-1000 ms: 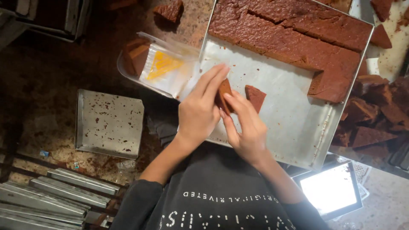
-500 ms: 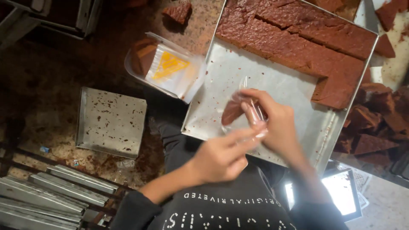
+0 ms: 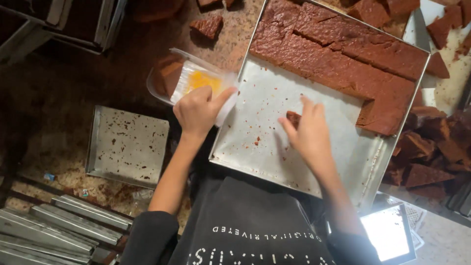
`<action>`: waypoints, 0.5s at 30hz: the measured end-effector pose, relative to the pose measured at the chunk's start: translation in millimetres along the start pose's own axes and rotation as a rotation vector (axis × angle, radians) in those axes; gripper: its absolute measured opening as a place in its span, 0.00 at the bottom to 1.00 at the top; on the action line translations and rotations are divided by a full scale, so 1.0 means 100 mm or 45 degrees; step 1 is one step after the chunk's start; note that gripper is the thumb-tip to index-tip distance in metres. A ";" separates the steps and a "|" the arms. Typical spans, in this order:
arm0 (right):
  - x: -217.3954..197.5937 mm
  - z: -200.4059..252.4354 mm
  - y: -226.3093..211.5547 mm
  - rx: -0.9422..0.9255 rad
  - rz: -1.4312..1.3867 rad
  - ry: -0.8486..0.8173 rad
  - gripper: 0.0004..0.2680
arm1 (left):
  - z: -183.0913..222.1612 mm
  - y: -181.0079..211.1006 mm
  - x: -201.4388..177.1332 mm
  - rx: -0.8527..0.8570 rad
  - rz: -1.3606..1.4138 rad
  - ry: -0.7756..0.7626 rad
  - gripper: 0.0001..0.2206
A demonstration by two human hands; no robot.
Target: Packing triangular cake pieces from a baking tray into a plastic container
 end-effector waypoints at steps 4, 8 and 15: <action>0.32 0.25 0.47 0.094 0.413 -0.155 0.15 | 0.01 -0.04 0.01 -0.279 -0.051 -0.241 0.19; -0.04 0.06 0.18 0.071 -0.006 -0.070 0.07 | -0.11 0.03 -0.15 -0.594 0.358 -0.421 0.10; -0.03 -0.04 -0.66 0.129 -0.889 0.196 0.07 | -0.09 -0.10 -0.07 -0.456 0.231 -0.668 0.13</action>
Point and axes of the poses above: each hand's wrist, its own z-axis away from the middle knuckle, its own x-axis out of the palm, y = z × x, the point moved 2 cm from there along -z, towards the middle knuckle, and after that the axes turned 13 degrees about y, right-handed, at the moved point
